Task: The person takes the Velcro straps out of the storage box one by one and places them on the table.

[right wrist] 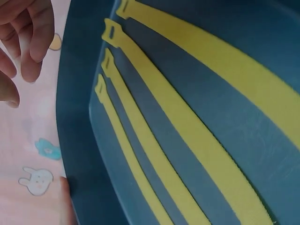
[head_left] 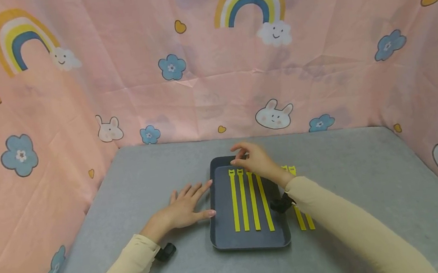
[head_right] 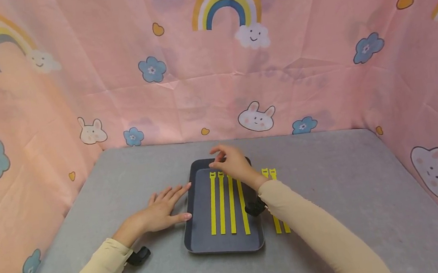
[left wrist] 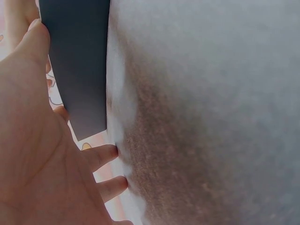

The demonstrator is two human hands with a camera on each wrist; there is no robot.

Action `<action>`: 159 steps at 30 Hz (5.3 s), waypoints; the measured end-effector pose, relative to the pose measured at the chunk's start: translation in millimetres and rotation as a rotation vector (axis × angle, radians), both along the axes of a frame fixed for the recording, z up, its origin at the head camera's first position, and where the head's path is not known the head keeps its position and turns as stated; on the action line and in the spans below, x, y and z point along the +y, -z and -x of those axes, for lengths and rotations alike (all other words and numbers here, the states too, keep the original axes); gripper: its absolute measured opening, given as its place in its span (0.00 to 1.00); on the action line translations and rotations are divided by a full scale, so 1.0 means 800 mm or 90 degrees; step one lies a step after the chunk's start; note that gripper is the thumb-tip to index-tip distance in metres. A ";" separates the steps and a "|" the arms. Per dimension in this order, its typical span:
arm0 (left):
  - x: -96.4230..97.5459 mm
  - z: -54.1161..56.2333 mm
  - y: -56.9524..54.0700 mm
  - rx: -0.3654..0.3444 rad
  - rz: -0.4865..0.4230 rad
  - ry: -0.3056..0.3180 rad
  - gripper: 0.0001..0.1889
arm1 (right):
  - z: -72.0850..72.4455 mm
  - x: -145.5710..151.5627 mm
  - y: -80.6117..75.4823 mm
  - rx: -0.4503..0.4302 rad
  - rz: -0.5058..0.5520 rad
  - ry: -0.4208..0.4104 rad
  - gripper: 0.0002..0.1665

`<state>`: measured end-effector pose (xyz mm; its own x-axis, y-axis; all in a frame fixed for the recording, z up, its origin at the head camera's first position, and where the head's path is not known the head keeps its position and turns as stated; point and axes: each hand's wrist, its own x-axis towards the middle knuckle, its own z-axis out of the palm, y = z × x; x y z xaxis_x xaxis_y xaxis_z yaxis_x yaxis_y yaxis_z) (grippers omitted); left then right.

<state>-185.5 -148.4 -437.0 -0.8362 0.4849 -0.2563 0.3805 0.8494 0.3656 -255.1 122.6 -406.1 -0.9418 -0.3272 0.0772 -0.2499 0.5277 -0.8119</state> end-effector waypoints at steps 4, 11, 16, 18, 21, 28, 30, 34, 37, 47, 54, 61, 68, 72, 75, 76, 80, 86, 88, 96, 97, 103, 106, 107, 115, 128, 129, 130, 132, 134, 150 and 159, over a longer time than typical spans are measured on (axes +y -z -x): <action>0.000 0.001 0.001 0.011 -0.001 0.004 0.46 | 0.001 -0.004 0.009 0.000 0.002 -0.002 0.25; -0.001 0.000 0.001 0.007 0.001 0.007 0.46 | 0.002 -0.011 0.022 -0.013 -0.012 0.013 0.24; -0.001 -0.001 0.001 0.003 -0.003 0.006 0.46 | 0.000 -0.015 0.032 -0.021 -0.036 0.019 0.22; -0.001 -0.001 0.001 0.004 -0.005 0.005 0.46 | -0.001 -0.016 0.035 -0.020 -0.046 0.019 0.22; -0.001 0.000 0.001 0.006 -0.005 0.005 0.46 | -0.001 -0.017 0.039 -0.023 -0.055 0.022 0.22; -0.002 -0.001 0.001 0.006 -0.001 0.006 0.46 | -0.002 -0.022 0.043 -0.035 -0.080 0.035 0.21; -0.002 -0.001 0.001 0.005 0.001 0.006 0.46 | -0.002 -0.022 0.044 -0.039 -0.085 0.039 0.21; -0.001 0.000 0.000 0.005 0.003 0.006 0.46 | -0.001 -0.022 0.048 -0.044 -0.081 0.039 0.21; -0.001 0.000 0.001 0.006 0.003 0.006 0.46 | -0.001 -0.022 0.050 -0.043 -0.078 0.038 0.20; -0.002 0.000 0.002 0.013 0.004 0.007 0.46 | -0.001 -0.022 0.051 -0.050 -0.090 0.064 0.21; -0.001 -0.001 0.002 0.013 0.001 0.006 0.46 | -0.001 -0.026 0.053 -0.040 -0.101 0.077 0.22; -0.002 -0.001 0.002 0.008 -0.004 0.002 0.46 | 0.001 -0.028 0.058 -0.027 -0.114 0.085 0.23; -0.001 -0.001 0.002 0.012 -0.002 0.006 0.47 | 0.004 -0.029 0.060 -0.024 -0.123 0.091 0.24; -0.002 -0.001 0.002 0.016 -0.005 0.006 0.46 | 0.003 -0.030 0.058 -0.028 -0.122 0.089 0.23; -0.002 -0.001 0.003 0.017 -0.004 0.005 0.46 | 0.003 -0.031 0.057 -0.030 -0.122 0.089 0.22; -0.002 -0.001 0.003 0.017 -0.004 0.005 0.47 | 0.003 -0.031 0.056 -0.030 -0.122 0.089 0.22; -0.001 0.000 0.004 0.019 -0.002 0.005 0.47 | 0.002 -0.032 0.056 -0.022 -0.121 0.092 0.20; -0.001 0.000 0.004 0.017 -0.002 0.006 0.47 | 0.000 -0.034 0.058 0.003 -0.111 0.091 0.18; -0.001 0.000 0.003 0.017 -0.002 0.007 0.47 | -0.001 -0.035 0.060 0.011 -0.110 0.090 0.18; 0.000 -0.001 0.001 0.018 0.003 0.008 0.46 | -0.006 -0.036 0.060 0.029 -0.100 0.075 0.18; 0.000 -0.001 0.001 0.017 0.004 0.008 0.46 | -0.007 -0.036 0.060 0.030 -0.098 0.072 0.18; 0.000 -0.001 0.001 0.016 0.007 0.010 0.46 | -0.006 -0.036 0.062 0.045 -0.087 0.045 0.19; 0.000 -0.001 0.000 0.013 0.002 0.009 0.46 | -0.005 -0.036 0.063 0.057 -0.079 0.039 0.18; 0.000 -0.001 -0.001 0.012 0.001 0.008 0.46 | -0.005 -0.036 0.064 0.063 -0.075 0.038 0.17; 0.000 -0.002 -0.001 0.013 -0.002 0.008 0.46 | -0.001 -0.034 0.063 0.102 -0.037 0.026 0.14; 0.000 -0.003 -0.001 0.013 -0.002 0.006 0.46 | -0.007 -0.022 0.040 0.113 0.014 -0.009 0.18; 0.000 -0.003 -0.001 0.012 -0.001 0.006 0.46 | -0.007 -0.021 0.038 0.114 0.020 -0.012 0.19; 0.000 -0.003 -0.002 0.013 0.000 0.006 0.46 | -0.008 -0.020 0.036 0.114 0.028 -0.016 0.19; 0.000 -0.003 -0.002 0.013 0.001 0.006 0.46 | -0.009 -0.019 0.033 0.109 0.040 -0.019 0.20; 0.000 -0.003 -0.002 0.014 0.002 0.006 0.46 | -0.011 -0.017 0.029 0.104 0.045 -0.018 0.20; 0.001 -0.002 0.000 0.012 0.000 0.001 0.47 | -0.023 0.000 -0.011 0.070 0.104 -0.023 0.21; -0.001 -0.004 0.000 0.015 -0.006 0.004 0.47 | -0.026 0.017 -0.039 0.102 0.154 -0.019 0.18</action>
